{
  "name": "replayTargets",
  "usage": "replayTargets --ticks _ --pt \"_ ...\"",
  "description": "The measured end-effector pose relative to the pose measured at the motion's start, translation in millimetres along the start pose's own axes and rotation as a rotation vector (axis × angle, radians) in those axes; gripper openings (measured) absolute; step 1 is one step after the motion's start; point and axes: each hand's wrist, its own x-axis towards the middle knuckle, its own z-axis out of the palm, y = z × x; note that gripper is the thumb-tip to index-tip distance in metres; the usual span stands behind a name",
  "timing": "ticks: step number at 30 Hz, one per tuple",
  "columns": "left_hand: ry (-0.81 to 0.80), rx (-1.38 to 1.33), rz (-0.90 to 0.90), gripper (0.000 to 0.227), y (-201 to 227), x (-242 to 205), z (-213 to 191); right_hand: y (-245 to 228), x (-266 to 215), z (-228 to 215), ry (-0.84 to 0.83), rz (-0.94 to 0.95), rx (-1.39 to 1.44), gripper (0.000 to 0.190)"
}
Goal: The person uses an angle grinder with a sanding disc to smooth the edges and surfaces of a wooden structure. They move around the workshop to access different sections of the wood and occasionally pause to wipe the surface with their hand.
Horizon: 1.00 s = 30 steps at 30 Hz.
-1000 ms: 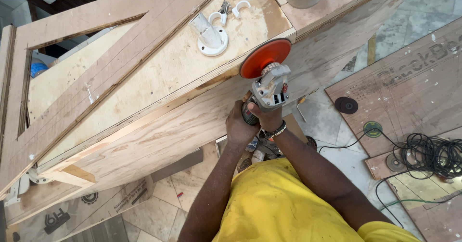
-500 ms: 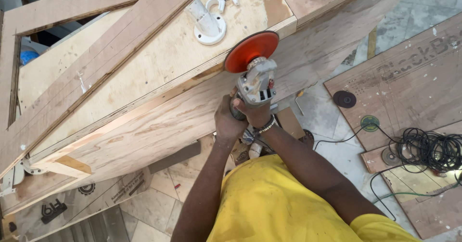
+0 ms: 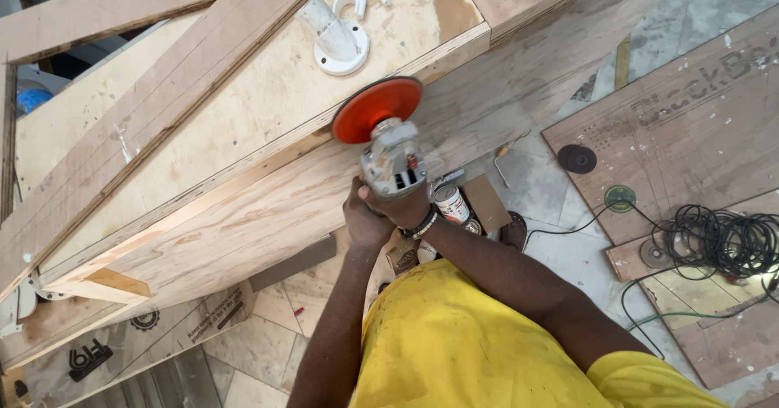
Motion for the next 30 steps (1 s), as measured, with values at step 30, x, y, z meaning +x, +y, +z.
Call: replayTargets --ticks 30 --pt "-0.113 0.018 -0.211 0.065 48 17 12 9 14 -37 0.136 0.049 0.238 0.065"
